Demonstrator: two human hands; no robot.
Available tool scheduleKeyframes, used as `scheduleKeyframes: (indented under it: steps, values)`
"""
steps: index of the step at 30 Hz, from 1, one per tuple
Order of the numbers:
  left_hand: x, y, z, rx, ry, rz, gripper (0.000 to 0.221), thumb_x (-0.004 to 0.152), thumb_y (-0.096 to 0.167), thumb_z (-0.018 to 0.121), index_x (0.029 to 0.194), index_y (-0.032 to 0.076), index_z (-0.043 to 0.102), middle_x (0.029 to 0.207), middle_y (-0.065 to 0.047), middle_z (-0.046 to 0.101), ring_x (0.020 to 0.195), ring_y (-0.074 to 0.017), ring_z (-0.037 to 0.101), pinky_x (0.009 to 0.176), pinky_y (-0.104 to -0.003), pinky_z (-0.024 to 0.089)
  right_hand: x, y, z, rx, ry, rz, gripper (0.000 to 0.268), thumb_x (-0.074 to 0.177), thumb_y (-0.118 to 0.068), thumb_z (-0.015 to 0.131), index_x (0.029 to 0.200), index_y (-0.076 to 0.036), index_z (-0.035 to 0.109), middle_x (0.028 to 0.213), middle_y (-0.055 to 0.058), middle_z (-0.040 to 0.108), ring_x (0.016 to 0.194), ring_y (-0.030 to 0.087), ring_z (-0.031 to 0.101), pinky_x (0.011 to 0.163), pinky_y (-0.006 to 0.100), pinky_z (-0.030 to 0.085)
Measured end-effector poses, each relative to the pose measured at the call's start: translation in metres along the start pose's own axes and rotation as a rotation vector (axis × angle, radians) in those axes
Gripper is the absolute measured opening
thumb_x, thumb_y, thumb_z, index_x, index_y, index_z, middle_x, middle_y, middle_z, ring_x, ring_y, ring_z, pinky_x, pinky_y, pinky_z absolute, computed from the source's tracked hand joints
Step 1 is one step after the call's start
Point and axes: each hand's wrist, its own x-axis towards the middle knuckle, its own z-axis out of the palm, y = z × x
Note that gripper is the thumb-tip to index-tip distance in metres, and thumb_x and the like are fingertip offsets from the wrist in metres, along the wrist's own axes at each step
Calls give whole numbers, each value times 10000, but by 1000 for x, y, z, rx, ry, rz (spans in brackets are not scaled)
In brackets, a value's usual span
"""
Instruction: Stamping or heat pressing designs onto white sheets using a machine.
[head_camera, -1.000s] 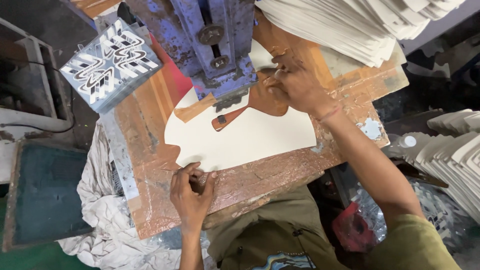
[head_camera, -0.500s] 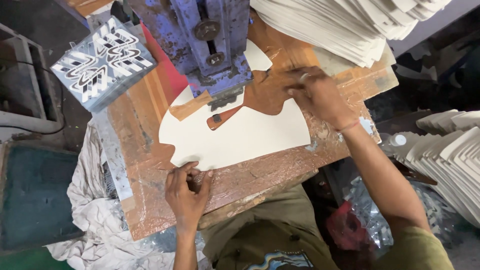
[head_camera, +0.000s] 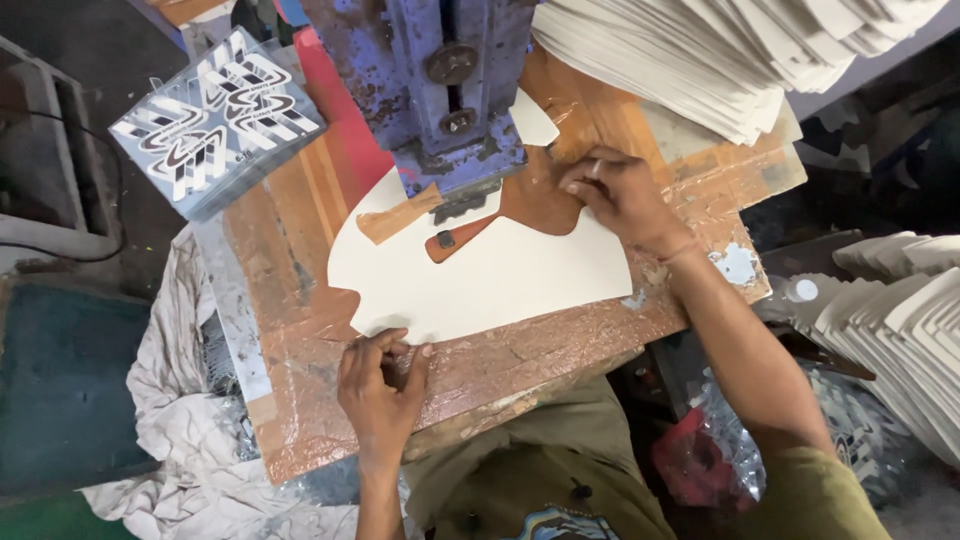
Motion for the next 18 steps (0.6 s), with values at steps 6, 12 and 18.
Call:
scheduleKeyframes:
  steps: [6, 12, 18]
  values:
    - [-3, -11, 5, 40, -16, 31, 307, 804, 230, 859, 1039, 84, 727, 797, 1, 677, 775, -176, 595, 671, -353, 484, -13, 16, -3, 239, 24, 194, 71, 969, -33, 715, 1035, -15, 729, 1009, 50, 695, 852, 115, 680, 710, 258, 561]
    - [-5, -18, 6, 47, -5, 62, 293, 819, 248, 851, 1035, 96, 723, 825, -1, 695, 815, -186, 632, 734, -362, 502, -22, 26, -2, 398, -34, 474, 83, 1000, -80, 696, 1047, -13, 713, 928, 4, 679, 711, 71, 562, 593, 252, 444]
    - [-7, -25, 9, 37, -20, 54, 298, 815, 266, 851, 1028, 100, 725, 823, -3, 706, 808, -187, 646, 756, -371, 499, -36, 32, 3, 491, -45, 423, 79, 991, -77, 706, 1051, -26, 715, 971, 2, 696, 831, 55, 603, 692, 240, 478]
